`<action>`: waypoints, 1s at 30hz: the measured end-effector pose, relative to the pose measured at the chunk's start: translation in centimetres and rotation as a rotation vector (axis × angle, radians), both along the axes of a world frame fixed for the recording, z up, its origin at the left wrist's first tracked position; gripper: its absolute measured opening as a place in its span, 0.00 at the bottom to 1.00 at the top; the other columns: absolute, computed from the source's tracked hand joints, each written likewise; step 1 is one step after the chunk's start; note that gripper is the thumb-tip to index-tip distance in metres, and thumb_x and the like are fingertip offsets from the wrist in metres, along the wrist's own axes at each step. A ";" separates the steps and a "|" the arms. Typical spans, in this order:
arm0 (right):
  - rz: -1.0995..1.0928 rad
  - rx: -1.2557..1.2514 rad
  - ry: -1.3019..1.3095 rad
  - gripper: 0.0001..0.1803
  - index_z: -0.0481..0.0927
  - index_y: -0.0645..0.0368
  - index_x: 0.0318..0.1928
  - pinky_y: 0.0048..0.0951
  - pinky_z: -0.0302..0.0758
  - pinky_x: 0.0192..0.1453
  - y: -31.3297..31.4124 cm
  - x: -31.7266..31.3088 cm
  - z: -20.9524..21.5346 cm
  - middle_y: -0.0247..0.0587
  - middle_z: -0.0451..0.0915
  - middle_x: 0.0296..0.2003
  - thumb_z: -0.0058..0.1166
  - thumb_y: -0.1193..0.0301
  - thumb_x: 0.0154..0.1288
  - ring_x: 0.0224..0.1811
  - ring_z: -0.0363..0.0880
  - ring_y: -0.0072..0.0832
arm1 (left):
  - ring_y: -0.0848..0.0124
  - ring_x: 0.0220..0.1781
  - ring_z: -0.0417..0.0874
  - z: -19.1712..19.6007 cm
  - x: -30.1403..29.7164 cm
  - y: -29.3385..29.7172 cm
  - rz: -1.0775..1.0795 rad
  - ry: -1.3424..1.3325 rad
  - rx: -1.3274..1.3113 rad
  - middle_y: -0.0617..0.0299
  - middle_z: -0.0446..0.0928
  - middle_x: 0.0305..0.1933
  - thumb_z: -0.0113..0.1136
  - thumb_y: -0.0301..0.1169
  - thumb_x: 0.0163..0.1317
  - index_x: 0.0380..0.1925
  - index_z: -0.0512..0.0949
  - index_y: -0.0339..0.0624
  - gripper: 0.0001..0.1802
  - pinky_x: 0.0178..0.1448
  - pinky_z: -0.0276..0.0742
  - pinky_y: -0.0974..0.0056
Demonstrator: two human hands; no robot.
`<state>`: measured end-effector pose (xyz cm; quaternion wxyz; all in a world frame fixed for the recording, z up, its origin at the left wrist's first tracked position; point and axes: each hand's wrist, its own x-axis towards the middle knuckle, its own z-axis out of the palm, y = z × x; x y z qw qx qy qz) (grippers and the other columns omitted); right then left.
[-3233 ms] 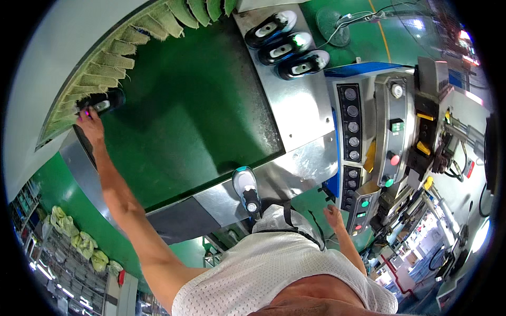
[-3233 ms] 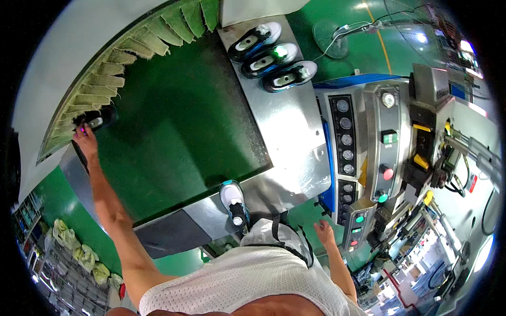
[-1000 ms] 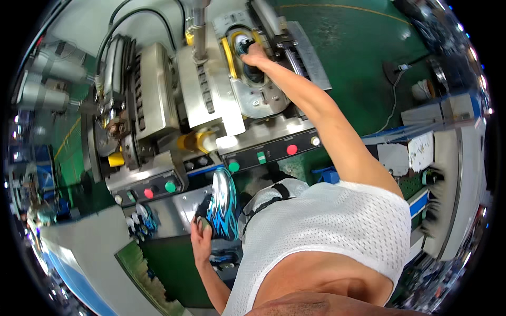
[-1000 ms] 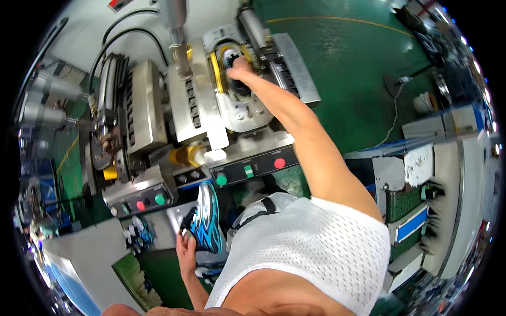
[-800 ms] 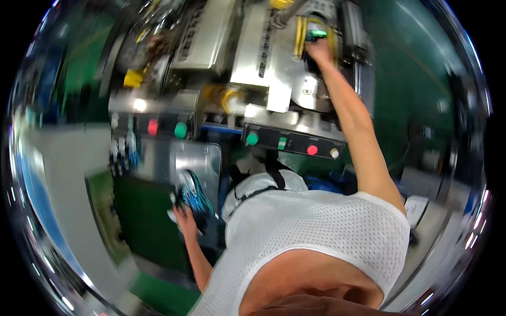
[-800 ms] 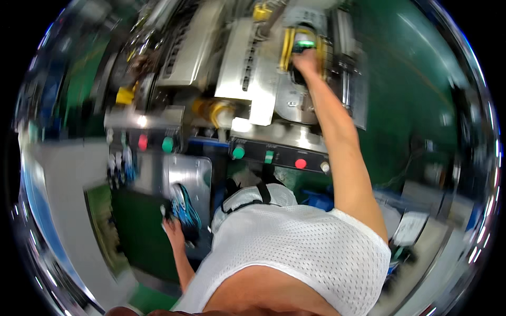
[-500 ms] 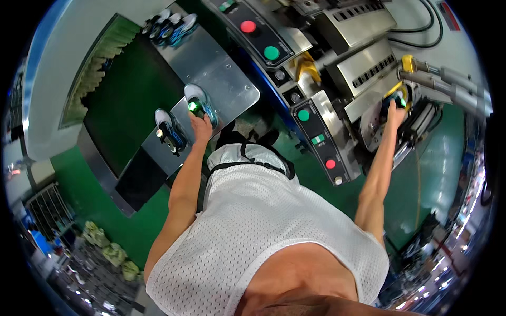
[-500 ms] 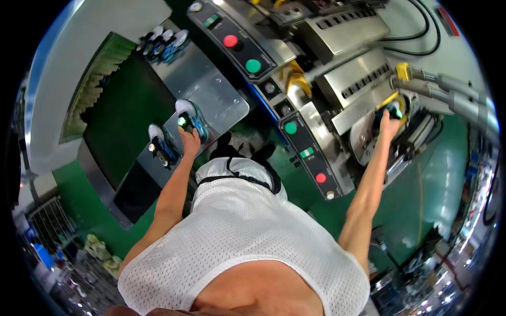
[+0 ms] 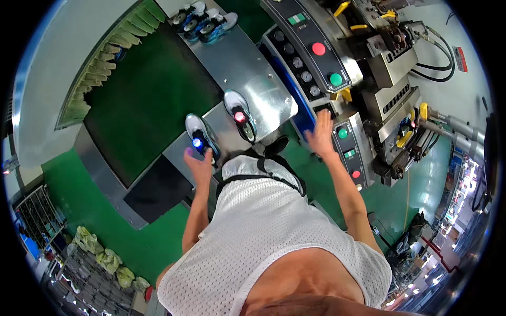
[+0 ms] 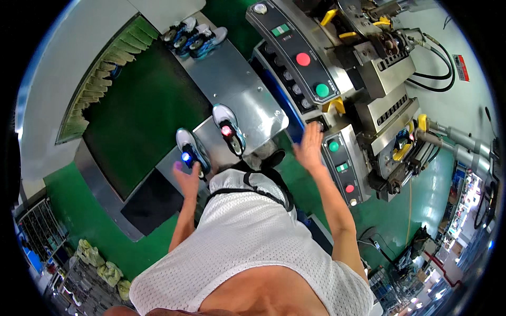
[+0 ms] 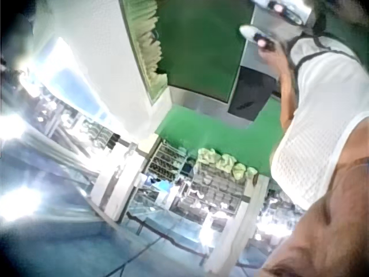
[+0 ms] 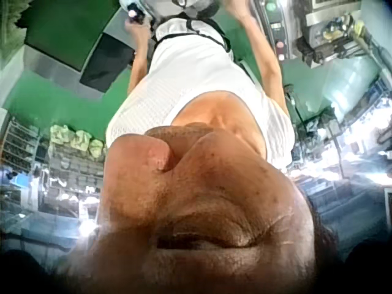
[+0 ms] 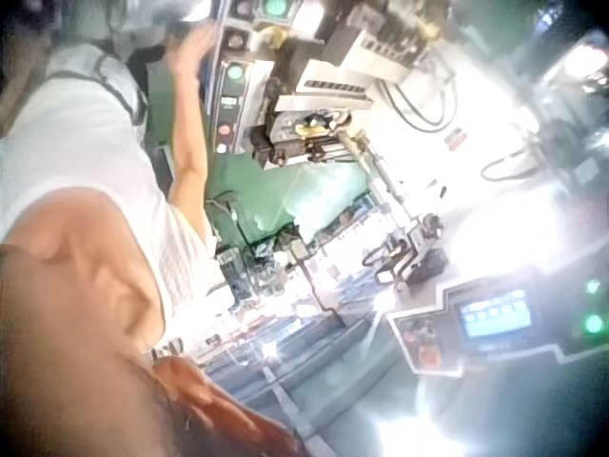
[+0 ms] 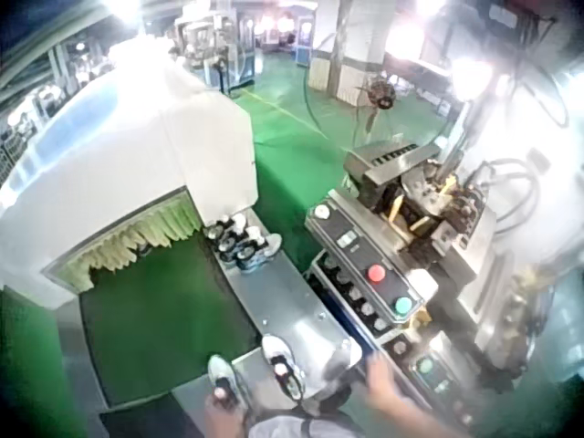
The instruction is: The person repeatedly picks up sneakers from a metal tray, places them into a machine, and then removes them to place them back on the tray. The person handles the shoes one at a time, cycling them through the machine multiple times.
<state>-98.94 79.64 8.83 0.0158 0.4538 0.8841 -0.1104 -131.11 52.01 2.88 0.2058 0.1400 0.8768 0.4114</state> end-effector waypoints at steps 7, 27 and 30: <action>-0.155 -0.540 0.534 0.49 0.51 0.69 0.70 0.42 0.55 0.75 -9.3 -20.3 -11.4 0.67 0.55 0.69 0.66 0.65 0.55 0.72 0.56 0.56 | 0.48 0.58 0.68 -8.8 -3.5 -0.1 -0.139 0.066 0.049 0.41 0.64 0.54 0.72 0.29 0.46 0.58 0.59 0.26 0.42 0.66 0.62 0.51; -1.575 -0.199 1.592 0.33 0.73 0.61 0.60 0.29 0.71 0.58 -27.3 -0.7 11.2 0.38 0.78 0.49 0.66 0.60 0.56 0.52 0.74 0.26 | 0.61 0.60 0.73 12.6 14.9 13.6 -1.562 -0.711 0.116 0.49 0.68 0.64 0.68 0.23 0.56 0.67 0.58 0.33 0.41 0.64 0.69 0.57; -1.736 0.118 1.728 0.32 0.74 0.64 0.58 0.29 0.74 0.53 -36.5 2.5 13.8 0.38 0.79 0.48 0.67 0.60 0.57 0.49 0.75 0.24 | 0.62 0.62 0.71 15.6 21.7 9.2 -1.916 -0.709 0.120 0.49 0.68 0.64 0.69 0.25 0.56 0.68 0.57 0.32 0.42 0.66 0.65 0.58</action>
